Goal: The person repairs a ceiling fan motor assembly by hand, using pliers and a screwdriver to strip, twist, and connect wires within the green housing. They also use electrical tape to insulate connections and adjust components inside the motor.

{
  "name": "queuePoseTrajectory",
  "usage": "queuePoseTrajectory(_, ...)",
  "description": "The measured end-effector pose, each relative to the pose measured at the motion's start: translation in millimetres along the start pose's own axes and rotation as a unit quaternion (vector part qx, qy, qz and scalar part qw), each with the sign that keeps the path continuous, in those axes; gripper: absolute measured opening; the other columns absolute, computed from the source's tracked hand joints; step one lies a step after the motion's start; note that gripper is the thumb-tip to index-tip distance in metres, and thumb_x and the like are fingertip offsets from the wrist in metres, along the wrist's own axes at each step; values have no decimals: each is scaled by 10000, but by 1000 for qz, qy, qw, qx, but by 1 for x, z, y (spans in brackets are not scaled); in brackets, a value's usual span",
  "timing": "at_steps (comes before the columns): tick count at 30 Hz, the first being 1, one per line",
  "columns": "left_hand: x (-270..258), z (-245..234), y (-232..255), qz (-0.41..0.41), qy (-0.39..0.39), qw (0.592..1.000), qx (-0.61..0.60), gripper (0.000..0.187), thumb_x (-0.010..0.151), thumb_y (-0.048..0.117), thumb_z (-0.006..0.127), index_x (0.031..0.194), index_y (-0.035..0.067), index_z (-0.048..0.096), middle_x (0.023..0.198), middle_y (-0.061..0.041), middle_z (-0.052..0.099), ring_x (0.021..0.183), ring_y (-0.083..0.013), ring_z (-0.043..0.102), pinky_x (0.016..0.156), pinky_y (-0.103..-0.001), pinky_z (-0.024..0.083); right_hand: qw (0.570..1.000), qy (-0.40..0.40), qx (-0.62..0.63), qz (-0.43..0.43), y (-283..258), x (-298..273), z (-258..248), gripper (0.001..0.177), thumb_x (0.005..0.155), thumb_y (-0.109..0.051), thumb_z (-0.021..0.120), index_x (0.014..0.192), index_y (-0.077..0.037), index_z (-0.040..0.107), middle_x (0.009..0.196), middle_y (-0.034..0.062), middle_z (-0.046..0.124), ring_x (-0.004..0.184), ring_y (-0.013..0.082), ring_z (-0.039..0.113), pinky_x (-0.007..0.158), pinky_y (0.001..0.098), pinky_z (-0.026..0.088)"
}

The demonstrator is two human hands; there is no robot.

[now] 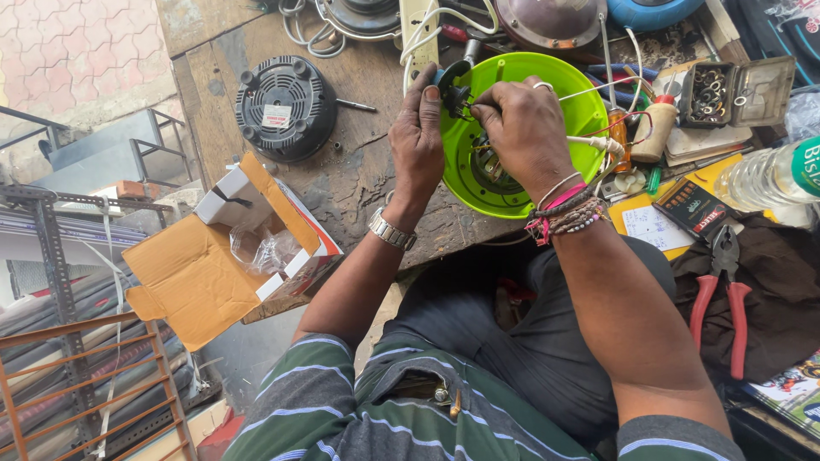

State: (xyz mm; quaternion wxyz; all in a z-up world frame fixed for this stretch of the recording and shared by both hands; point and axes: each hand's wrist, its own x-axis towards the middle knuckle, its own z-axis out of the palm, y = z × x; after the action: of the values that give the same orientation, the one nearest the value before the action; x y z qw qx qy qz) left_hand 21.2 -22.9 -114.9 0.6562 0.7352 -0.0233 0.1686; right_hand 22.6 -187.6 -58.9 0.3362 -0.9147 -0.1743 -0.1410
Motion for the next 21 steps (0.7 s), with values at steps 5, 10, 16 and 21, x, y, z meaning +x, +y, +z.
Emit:
queuePoseTrajectory(5,0,-2,4,-7,-3,1000,13,445,1116,348,505,1457,73,585,1157,-123,770,1036,-130,699,894,-298,584,999,0,-28,-38,2,3,7,161,992,-194,748,946,-40,733,890,110,707,909,318,607,860,468,456)
queuePoseTrajectory(10,0,-2,4,-34,-15,999,18,451,1102,352,503,1462,93,585,1089,-124,783,975,-138,713,836,-300,597,999,-7,-20,-47,7,5,10,152,996,-174,745,954,-28,726,895,128,700,913,331,606,845,464,461)
queuePoseTrajectory(16,-2,-8,-7,21,-36,999,-15,489,1133,376,488,1516,75,514,1280,-146,727,1094,-153,685,917,-313,584,996,65,14,-66,9,-4,-14,150,987,-158,779,1065,-32,756,1021,135,738,1021,319,638,887,435,480)
queuePoseTrajectory(21,7,-3,-23,-49,-41,998,-28,513,1094,390,459,1506,90,514,1189,-146,762,930,-171,717,786,-318,622,980,185,-69,-37,34,-30,-77,80,1070,-65,768,1133,-15,762,1152,140,732,1146,334,621,1002,455,480)
